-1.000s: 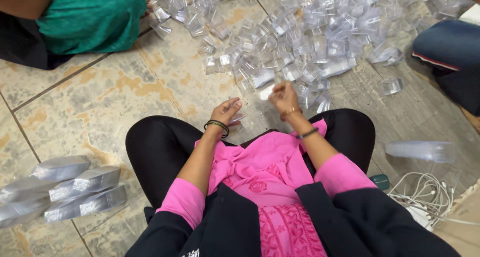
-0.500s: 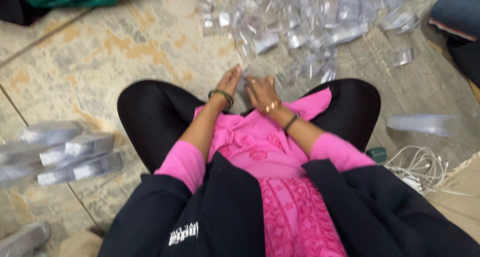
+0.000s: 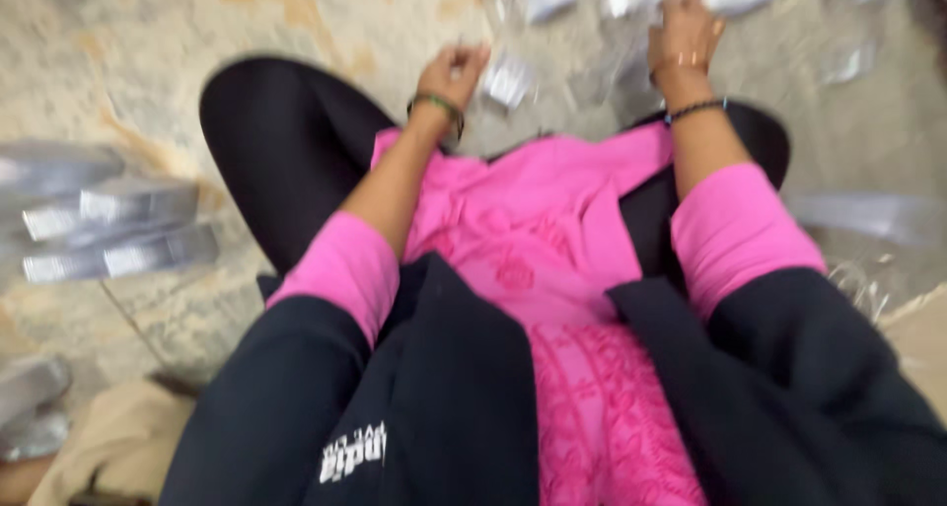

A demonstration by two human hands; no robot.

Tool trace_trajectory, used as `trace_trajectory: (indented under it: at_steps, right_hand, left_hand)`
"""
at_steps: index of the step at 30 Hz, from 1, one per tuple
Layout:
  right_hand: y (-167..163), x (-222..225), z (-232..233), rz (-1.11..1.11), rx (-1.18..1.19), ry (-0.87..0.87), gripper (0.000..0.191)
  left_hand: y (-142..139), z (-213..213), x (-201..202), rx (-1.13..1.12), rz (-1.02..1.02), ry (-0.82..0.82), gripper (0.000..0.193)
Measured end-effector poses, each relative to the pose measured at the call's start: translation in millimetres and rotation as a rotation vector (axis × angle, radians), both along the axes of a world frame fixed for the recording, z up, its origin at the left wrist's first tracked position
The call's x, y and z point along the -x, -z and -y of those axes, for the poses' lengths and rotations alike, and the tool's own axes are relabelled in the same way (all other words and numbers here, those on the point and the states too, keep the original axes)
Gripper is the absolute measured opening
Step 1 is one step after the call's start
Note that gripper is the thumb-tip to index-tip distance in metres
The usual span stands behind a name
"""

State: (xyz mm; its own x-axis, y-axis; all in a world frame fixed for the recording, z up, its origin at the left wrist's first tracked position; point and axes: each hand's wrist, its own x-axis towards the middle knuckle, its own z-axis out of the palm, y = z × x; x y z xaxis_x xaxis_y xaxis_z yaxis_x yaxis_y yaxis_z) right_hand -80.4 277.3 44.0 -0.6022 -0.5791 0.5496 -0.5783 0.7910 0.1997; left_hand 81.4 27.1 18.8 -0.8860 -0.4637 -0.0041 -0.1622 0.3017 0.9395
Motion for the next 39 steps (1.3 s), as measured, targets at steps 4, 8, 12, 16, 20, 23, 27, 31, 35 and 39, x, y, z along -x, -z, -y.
trace_trajectory:
  at_steps: [4,8,12,16,20,23,27,31,35,39]
  right_hand:
    - [-11,13,-2,0.583,0.403,0.187,0.010]
    - [1,34,11,0.678,0.519,0.113,0.021]
    - [13,44,20,0.700,0.327,0.274,0.045]
    - [28,20,35,0.263,0.320,0.145,0.039]
    - [41,6,52,0.523,0.072,0.274,0.030]
    - [40,6,49,0.955,0.585,0.184,0.031]
    - [43,-11,31,1.465,1.321,-0.098,0.034]
    - [50,-47,18,1.582,1.340,-0.185,0.031]
    - [68,-88,32,1.594,1.253,-0.338,0.034]
    - [86,-113,49,1.695,1.187,-0.415,0.027]
  left_hand:
    - [2,-1,-7,-0.194,-0.070,0.052,0.039]
    - [20,-1,-3,-0.219,0.059,0.008,0.040]
    - [37,3,1,-0.206,0.097,0.000,0.043]
    - [49,6,2,-0.444,0.194,-0.045,0.047]
    - [58,3,4,-0.531,0.227,0.019,0.047]
    - [63,7,5,-0.606,0.264,0.047,0.046]
    - [66,14,4,-0.743,0.273,0.042,0.047]
    - [65,12,6,-0.897,0.275,0.127,0.056]
    - [57,6,-1,-1.419,0.383,0.386,0.072]
    - [45,6,-11,-1.539,0.121,0.584,0.065]
